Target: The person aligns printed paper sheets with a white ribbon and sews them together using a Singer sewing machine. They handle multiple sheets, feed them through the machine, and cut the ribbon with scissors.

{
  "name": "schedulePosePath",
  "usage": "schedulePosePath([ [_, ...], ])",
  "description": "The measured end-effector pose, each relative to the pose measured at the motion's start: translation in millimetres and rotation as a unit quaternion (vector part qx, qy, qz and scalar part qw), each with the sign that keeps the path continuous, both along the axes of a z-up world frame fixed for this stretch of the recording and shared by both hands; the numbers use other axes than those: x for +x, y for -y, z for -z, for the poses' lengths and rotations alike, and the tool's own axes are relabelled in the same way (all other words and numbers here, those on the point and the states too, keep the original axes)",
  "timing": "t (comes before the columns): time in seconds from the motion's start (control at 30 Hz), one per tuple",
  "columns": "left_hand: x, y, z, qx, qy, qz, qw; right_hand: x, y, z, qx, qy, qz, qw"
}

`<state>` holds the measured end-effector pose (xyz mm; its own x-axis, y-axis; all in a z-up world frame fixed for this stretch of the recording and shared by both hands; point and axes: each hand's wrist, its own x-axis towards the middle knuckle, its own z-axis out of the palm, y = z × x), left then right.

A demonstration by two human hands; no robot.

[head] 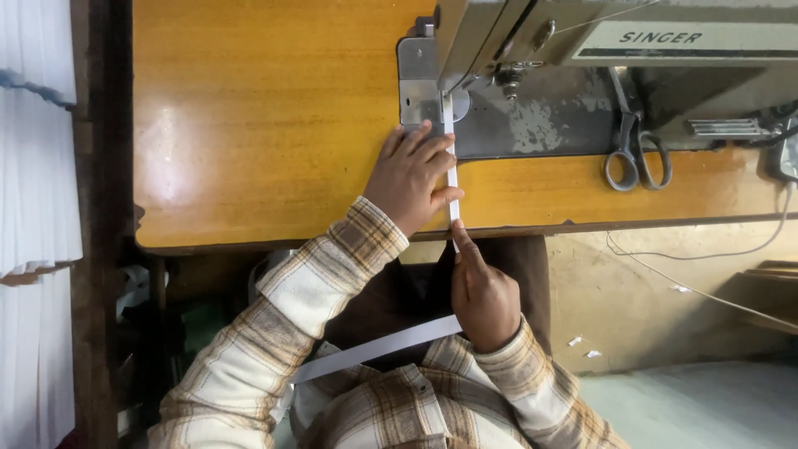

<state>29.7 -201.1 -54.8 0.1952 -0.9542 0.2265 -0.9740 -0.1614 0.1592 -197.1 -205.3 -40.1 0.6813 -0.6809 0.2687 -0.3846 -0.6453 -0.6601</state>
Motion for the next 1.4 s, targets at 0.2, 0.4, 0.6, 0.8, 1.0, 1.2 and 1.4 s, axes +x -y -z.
schedulePosePath([
  [0.2, -1, -1, -1, -0.02, 0.003, -0.001, 1.0, -5, -12, 14, -0.005, -0.002, 0.011, 1.0],
  [0.4, -15, -13, -20, -0.019, -0.004, 0.034, 0.999, -23, -16, 22, -0.01, 0.011, -0.037, 0.999],
  [0.6, -41, -35, -36, -0.004, -0.051, 0.025, 0.998, -26, -16, 38, -0.014, -0.035, -0.021, 0.999],
  [0.8, -37, -25, -15, -0.005, -0.046, 0.001, 0.999, -27, -18, 39, 0.0, -0.104, -0.001, 0.995],
  [1.0, -26, -14, -8, 0.009, -0.042, -0.004, 0.999, -17, -15, 27, -0.013, -0.033, -0.035, 0.999],
  [1.2, -18, 0, 17, -0.079, 0.001, -0.032, 0.996, -7, -12, 22, 0.015, -0.053, 0.035, 0.998],
  [1.4, -6, 4, 13, -0.043, -0.005, -0.02, 0.999, 2, -6, 18, -0.024, -0.031, 0.034, 0.999],
])
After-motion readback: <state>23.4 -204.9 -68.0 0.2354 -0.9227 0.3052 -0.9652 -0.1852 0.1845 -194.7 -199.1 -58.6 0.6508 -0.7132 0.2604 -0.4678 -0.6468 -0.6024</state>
